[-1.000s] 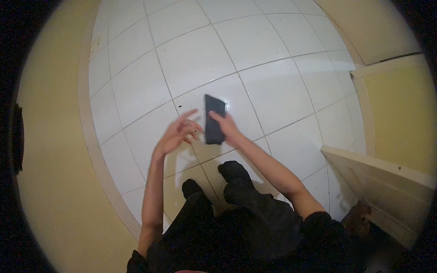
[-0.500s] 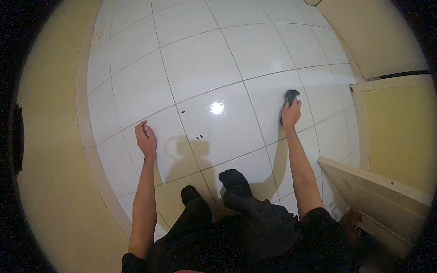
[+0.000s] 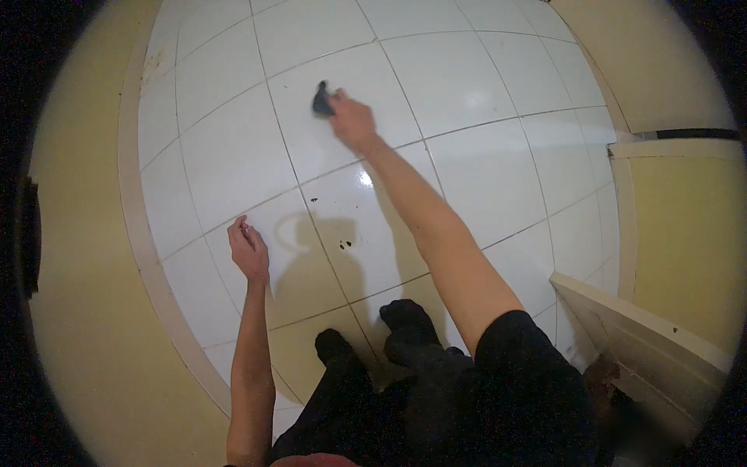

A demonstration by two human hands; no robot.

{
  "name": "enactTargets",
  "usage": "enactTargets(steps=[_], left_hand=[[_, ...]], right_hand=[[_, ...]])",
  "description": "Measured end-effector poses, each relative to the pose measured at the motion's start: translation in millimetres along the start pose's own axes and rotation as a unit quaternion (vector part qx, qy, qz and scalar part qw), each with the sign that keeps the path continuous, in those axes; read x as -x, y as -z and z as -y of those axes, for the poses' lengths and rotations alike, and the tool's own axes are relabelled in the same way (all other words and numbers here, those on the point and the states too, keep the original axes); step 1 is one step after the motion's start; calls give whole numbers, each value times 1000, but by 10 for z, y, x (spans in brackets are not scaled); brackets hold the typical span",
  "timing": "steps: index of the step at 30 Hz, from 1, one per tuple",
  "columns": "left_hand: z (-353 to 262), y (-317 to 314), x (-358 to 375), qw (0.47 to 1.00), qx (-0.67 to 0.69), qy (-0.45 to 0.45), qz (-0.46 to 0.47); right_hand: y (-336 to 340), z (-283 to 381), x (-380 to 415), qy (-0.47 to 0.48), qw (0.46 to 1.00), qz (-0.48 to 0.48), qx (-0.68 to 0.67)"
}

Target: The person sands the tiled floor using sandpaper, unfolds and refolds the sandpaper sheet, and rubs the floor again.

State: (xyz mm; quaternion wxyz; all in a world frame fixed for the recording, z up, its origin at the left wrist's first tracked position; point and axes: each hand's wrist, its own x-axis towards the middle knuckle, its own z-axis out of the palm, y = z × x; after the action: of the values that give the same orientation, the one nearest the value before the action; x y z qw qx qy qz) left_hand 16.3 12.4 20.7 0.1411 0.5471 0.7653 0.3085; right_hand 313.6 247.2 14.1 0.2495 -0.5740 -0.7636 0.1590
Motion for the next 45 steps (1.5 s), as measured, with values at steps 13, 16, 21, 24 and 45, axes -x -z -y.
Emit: enactTargets(steps=[13, 16, 21, 24, 45], left_hand=[[-5, -47, 42, 999, 12, -21, -32], [101, -64, 44, 996, -7, -76, -53], [125, 9, 85, 998, 60, -24, 16], [-23, 55, 105, 998, 37, -46, 23], [0, -3, 34, 997, 22, -65, -29]], right_hand=[[466, 408, 2029, 84, 952, 215, -203], [1017, -73, 2521, -24, 975, 41, -218], [1902, -1683, 3729, -380, 901, -200, 59], [2328, -2261, 4266, -520, 737, -291, 319], [-26, 286, 1957, 34, 994, 2, -100]])
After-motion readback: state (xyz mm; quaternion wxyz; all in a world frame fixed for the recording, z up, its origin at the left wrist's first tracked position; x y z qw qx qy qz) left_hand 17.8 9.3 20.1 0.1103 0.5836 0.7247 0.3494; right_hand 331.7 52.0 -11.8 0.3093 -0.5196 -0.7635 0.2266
